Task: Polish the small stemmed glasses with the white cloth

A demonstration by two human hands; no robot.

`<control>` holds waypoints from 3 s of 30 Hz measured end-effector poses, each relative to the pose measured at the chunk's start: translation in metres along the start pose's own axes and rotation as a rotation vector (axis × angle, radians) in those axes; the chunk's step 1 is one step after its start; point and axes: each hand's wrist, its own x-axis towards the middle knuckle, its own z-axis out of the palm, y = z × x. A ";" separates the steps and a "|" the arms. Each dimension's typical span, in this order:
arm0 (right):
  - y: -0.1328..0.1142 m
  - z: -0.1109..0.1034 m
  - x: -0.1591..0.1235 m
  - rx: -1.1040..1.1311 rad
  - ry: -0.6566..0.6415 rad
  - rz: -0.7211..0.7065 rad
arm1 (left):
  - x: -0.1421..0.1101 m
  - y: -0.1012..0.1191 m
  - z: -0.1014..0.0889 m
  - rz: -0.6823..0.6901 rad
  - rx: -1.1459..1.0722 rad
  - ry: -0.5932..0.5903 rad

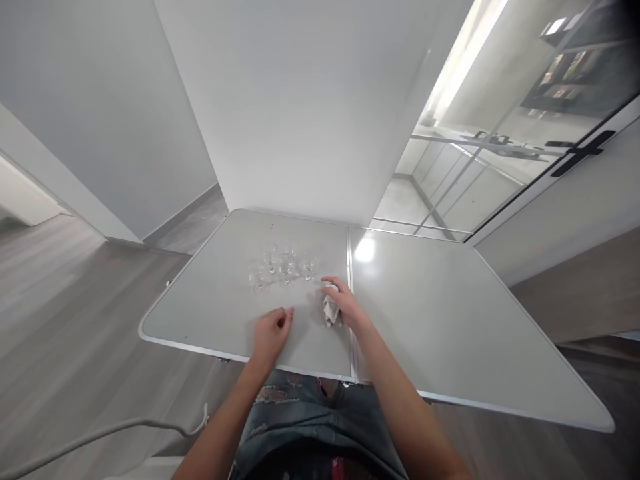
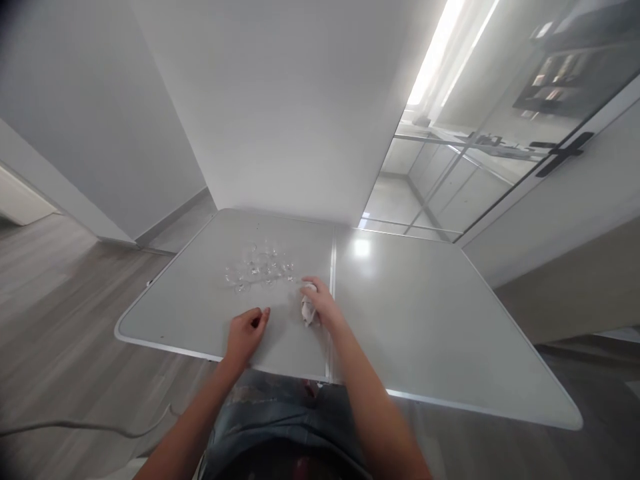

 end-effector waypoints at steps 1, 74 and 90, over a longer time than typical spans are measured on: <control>0.001 -0.011 -0.010 0.122 -0.079 -0.006 | -0.001 0.008 0.009 0.036 -0.114 -0.066; 0.045 -0.113 -0.002 0.509 -0.260 -0.068 | 0.088 0.107 0.124 0.060 -1.028 -0.274; 0.029 -0.116 -0.014 0.652 -0.111 -0.189 | 0.090 0.107 0.128 0.059 -1.133 -0.323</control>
